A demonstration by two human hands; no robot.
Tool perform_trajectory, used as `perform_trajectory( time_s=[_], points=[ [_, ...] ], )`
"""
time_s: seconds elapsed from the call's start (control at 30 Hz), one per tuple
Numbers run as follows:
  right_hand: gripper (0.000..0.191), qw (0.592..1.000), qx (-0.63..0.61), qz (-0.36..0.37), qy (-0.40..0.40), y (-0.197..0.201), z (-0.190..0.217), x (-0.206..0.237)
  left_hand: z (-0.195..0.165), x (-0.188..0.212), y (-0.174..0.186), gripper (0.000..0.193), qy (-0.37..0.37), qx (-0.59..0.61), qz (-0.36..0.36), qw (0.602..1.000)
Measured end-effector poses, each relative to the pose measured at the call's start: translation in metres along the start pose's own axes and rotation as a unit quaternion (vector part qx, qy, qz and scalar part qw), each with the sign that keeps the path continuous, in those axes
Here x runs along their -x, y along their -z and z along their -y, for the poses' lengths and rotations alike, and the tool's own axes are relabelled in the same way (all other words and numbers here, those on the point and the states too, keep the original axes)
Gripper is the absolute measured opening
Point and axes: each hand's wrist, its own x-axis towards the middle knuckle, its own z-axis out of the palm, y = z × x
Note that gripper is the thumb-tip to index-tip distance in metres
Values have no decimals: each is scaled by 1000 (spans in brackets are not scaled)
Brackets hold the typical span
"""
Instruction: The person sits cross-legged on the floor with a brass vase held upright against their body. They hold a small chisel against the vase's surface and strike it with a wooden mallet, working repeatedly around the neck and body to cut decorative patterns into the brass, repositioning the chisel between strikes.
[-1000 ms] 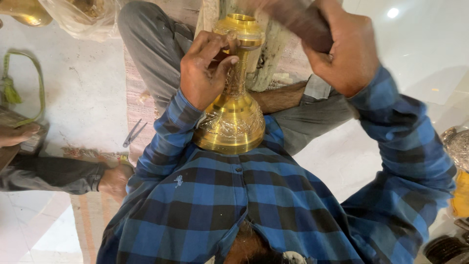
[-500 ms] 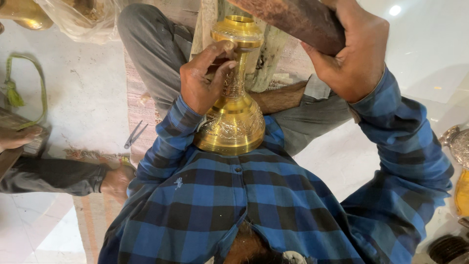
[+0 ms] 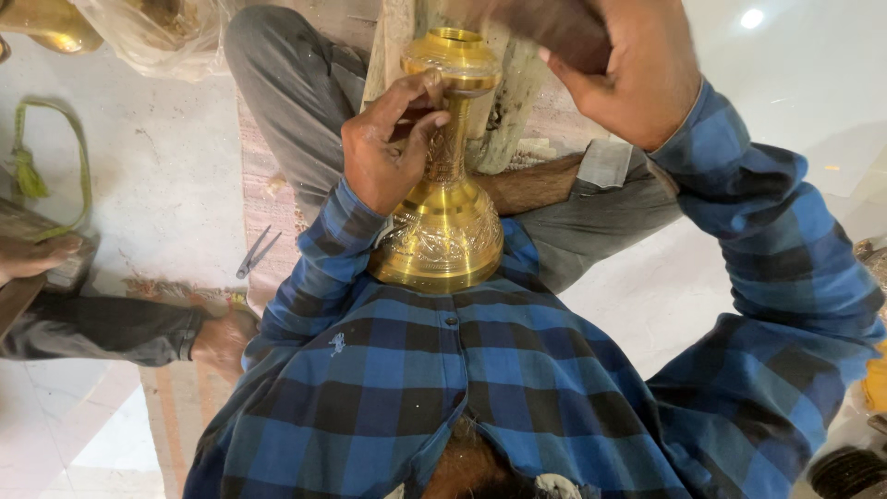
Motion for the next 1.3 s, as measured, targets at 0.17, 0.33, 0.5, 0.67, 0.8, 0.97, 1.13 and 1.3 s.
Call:
perform_trajectory(
  time_s=[0.17,0.33,0.5,0.67,0.8,0.97,1.13,1.3],
  points=[
    [34,999,-30,-7,-9,-13,-6,6,-2,-1,-1,28,-7,-28,-7,1000],
    [41,993,-107,8,-41,-13,-7,6,-4,1,-2,31,34,-42,-13,998],
    [31,1000,-1,-2,-11,-6,0,4,-1,-1,-2,30,-2,-27,-14,1000],
    [31,1000,-8,-20,-13,-8,2,-1,-2,1,-3,27,26,-53,-17,998],
    [33,998,-51,6,-42,-12,-1,6,-2,1,-4,33,30,-25,-24,999],
    [36,998,-46,-22,-29,-20,-4,13,-1,-1,-4,29,17,-52,-19,998],
    [29,998,-39,19,-55,-20,-5,14,-2,5,-7,38,50,-37,-23,998],
    [27,999,10,-9,-32,-12,-1,16,-1,5,-6,39,-2,-63,-31,998]
  ],
)
